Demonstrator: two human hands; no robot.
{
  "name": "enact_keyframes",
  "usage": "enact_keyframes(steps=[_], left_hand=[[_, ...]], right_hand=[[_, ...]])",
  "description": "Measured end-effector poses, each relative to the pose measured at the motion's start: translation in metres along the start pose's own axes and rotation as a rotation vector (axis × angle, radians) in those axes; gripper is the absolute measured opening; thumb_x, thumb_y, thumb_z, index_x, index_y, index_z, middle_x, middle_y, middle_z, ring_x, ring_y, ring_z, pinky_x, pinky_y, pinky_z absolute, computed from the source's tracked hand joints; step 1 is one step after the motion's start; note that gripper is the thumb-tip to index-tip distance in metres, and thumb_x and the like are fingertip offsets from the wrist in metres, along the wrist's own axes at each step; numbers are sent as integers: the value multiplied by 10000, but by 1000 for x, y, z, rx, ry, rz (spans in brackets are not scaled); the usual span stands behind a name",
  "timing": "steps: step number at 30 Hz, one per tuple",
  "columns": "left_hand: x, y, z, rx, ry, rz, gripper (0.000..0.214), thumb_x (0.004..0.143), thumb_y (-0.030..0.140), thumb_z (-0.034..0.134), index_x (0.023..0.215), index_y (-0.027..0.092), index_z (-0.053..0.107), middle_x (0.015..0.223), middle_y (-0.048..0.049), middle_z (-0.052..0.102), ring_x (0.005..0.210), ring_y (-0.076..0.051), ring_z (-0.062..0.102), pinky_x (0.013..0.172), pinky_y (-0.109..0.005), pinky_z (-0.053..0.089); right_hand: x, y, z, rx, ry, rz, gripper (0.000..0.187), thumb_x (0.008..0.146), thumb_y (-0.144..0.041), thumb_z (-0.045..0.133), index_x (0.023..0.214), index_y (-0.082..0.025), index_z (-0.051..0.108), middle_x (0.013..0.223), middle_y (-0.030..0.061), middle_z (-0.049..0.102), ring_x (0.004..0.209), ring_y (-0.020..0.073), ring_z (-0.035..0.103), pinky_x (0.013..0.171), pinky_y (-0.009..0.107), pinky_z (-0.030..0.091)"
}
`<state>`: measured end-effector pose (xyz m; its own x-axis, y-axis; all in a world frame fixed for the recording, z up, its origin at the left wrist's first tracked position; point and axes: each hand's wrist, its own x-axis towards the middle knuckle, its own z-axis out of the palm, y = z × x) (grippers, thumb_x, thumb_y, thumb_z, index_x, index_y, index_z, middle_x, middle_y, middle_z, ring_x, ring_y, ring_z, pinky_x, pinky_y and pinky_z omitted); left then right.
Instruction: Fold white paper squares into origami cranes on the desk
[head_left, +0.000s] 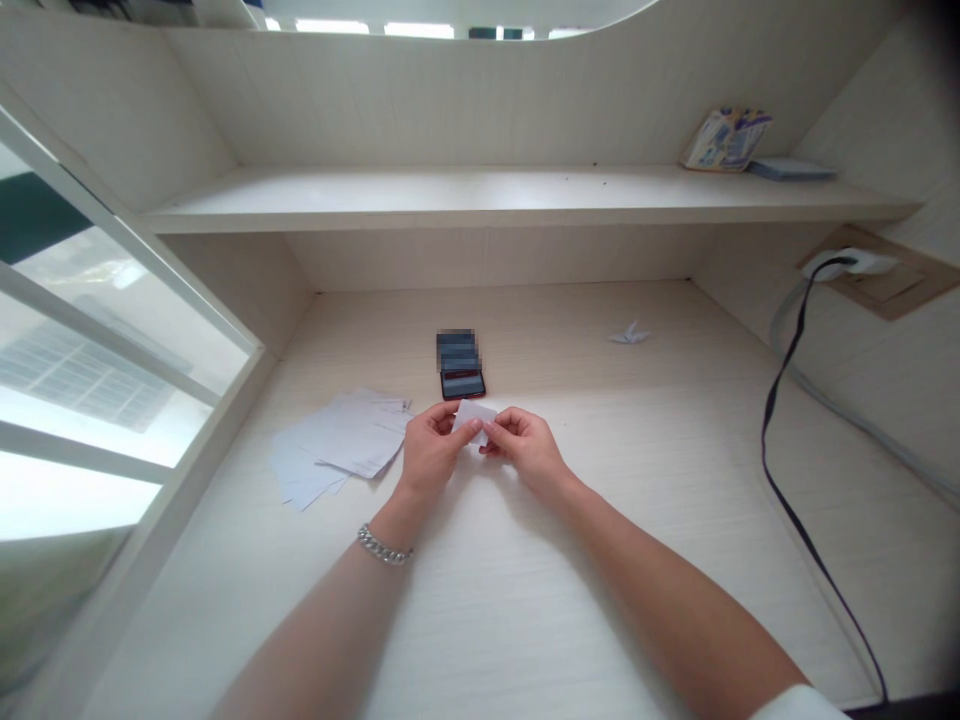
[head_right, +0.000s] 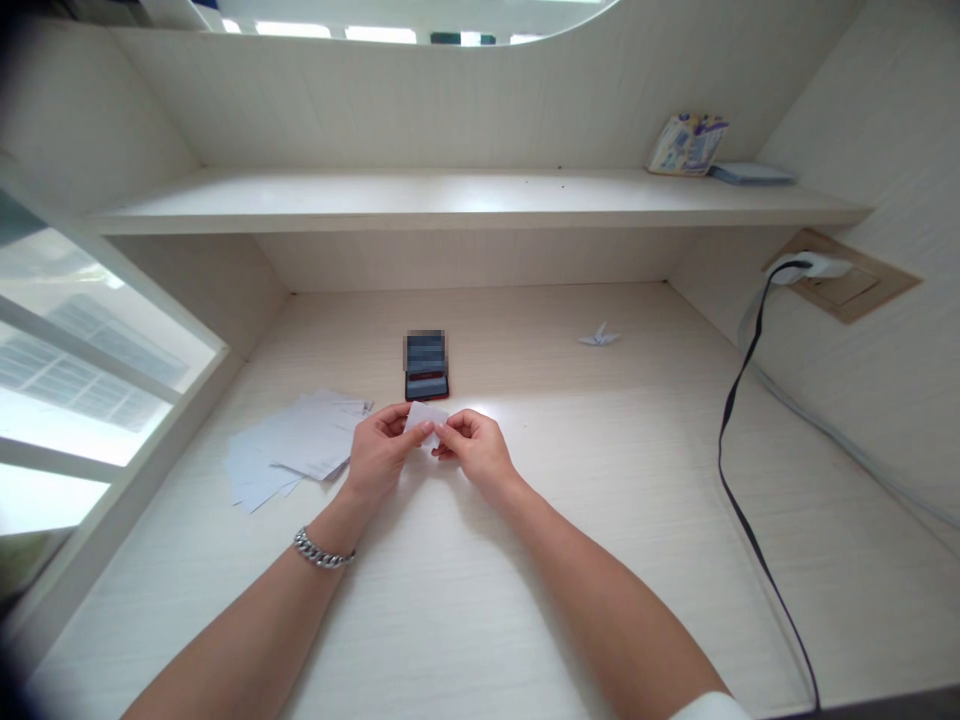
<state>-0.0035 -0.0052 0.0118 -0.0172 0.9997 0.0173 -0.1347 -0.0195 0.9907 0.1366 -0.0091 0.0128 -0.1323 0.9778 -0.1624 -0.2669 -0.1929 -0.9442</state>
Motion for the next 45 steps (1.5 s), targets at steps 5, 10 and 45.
enact_keyframes(steps=[5, 10, 45], left_hand=[[-1, 1, 1, -10, -31, -5, 373, 632, 276, 733, 954, 107, 646, 849, -100, 694, 710, -178, 632, 669, -294, 504], [-2, 1, 2, -35, -58, -17, 355, 632, 268, 734, 943, 115, 657, 864, -96, 695, 727, -181, 633, 678, -290, 500], [1, -1, 0, -71, 68, -26, 369, 607, 296, 741, 920, 115, 668, 793, -62, 683, 642, -132, 583, 610, -250, 454]], right_hand=[[-1, -3, 0, 68, 13, 0, 249, 639, -356, 727, 667, -166, 569, 616, -12, 591, 566, 116, 559, 550, 258, 490], [-1, -2, -1, 133, 30, 3, 204, 670, -325, 699, 667, -166, 572, 611, -10, 582, 572, 119, 551, 544, 258, 483], [-2, 2, -4, -362, -148, -74, 228, 785, -411, 545, 709, -197, 524, 624, -12, 584, 554, 125, 540, 563, 263, 435]])
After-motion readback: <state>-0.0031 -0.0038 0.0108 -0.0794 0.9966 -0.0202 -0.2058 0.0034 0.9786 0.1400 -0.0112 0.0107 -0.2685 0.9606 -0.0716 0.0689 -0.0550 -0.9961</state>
